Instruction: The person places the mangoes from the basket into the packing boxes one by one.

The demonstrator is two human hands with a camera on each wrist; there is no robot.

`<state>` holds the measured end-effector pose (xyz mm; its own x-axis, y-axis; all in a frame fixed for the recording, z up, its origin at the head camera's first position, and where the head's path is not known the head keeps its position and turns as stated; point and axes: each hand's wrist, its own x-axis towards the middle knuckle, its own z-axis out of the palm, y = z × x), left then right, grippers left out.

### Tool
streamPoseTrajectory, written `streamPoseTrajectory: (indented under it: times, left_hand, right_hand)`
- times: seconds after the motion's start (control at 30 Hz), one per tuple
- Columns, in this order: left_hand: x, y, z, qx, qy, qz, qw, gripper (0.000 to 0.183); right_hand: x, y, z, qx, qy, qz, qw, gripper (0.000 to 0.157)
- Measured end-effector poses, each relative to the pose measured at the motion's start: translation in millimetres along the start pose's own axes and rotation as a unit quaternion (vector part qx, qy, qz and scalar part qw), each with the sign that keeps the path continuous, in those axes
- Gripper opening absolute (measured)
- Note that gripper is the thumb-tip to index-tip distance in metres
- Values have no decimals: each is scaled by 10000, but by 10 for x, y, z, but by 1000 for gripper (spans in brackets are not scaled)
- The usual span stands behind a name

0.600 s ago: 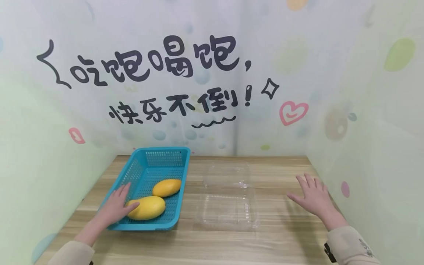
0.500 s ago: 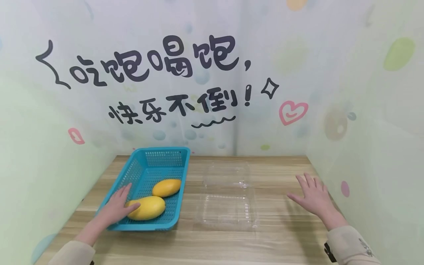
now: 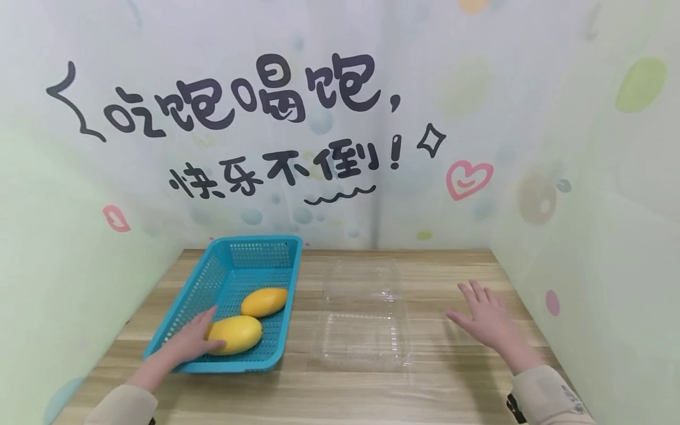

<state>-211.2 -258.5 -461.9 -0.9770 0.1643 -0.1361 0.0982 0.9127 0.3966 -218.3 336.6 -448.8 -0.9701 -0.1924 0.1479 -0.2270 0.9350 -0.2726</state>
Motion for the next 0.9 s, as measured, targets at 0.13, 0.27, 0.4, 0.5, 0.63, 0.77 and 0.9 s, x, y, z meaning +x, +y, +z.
streamPoseTrajectory:
  times: [0.13, 0.27, 0.4, 0.5, 0.63, 0.77, 0.9]
  left_hand:
    - [13, 38, 19, 38, 15, 193, 9998, 89]
    - [45, 107, 46, 229, -11, 453, 9987, 83]
    - [95, 178, 63, 171, -63, 562, 9983, 80]
    - [128, 213, 64, 57, -189, 580, 9981, 78]
    - [155, 238, 72, 155, -377, 516, 9978, 75]
    - [177, 233, 82, 343, -415, 471, 9974, 74]
    - [216, 224, 80, 316, -530, 420, 9972, 78]
  right_hand:
    - [28, -72, 57, 66, 71, -114, 9999, 76]
    - [56, -163, 135, 305, 96, -211, 9993, 75]
    - [78, -265, 236, 680, 146, -331, 9970, 73]
    - [86, -344, 327, 835, 166, -446, 9954, 72]
    - [89, -442, 455, 903, 145, -557, 9943, 70]
    - [85, -534, 549, 990, 59, -553, 9935, 69]
    - [74, -593, 606, 949, -11, -553, 9939, 67]
